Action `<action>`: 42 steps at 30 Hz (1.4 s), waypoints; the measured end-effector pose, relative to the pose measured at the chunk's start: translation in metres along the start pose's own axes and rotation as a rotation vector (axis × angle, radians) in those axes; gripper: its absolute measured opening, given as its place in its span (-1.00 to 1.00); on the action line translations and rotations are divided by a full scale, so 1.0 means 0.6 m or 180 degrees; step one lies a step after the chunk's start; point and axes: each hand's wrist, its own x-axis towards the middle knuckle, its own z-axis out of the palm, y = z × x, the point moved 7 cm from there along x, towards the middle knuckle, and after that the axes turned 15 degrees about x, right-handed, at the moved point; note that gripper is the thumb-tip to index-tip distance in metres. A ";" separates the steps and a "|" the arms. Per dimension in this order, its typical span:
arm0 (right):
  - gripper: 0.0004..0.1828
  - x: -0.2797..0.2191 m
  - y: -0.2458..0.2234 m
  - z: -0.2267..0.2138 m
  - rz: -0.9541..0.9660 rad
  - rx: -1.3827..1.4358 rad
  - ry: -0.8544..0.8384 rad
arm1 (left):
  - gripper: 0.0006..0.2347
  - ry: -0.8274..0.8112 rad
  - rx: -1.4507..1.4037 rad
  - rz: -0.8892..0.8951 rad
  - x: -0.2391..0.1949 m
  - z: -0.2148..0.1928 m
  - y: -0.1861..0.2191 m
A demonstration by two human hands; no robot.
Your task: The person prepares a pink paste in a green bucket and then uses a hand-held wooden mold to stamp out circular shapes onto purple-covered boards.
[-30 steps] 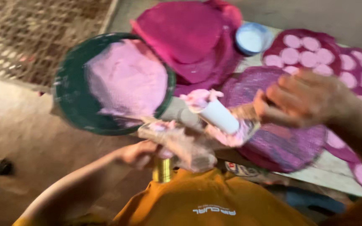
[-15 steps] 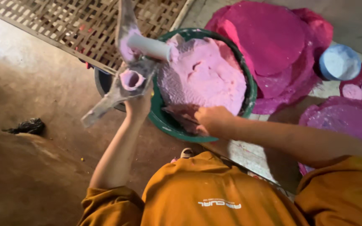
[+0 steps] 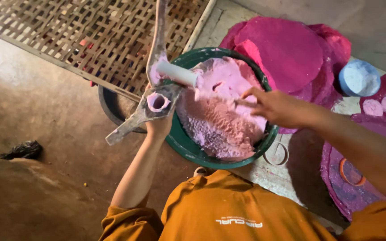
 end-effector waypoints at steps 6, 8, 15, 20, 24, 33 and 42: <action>-0.80 0.002 0.022 -0.060 -0.0152 -0.1096 0.1414 | -0.69 -0.0067 0.0054 0.0014 -0.003 -0.003 0.006; -0.81 0.011 0.046 -0.065 0.0176 -0.1373 0.1594 | -0.67 -0.0093 -0.0057 0.0021 0.000 -0.003 0.011; -0.81 0.063 0.104 -0.035 0.0511 -0.1306 0.1513 | -0.54 -0.0202 -0.0453 -0.0315 -0.002 0.005 0.000; -0.78 0.106 0.093 -0.026 0.0408 -0.1043 0.1417 | -0.59 -0.0219 -0.0256 -0.0167 0.001 0.009 0.002; -0.76 0.151 0.078 -0.004 0.0313 -0.1002 0.1267 | -0.61 -0.0201 -0.0118 -0.0157 0.003 0.006 0.002; -0.71 0.153 -0.013 0.109 -0.0347 -0.0626 0.0971 | -0.68 -0.0076 0.0048 -0.0144 0.000 0.009 -0.009; -0.56 -0.043 -0.008 0.015 0.0093 0.1032 -0.0045 | -0.52 0.0284 0.1124 0.0397 0.042 -0.092 0.088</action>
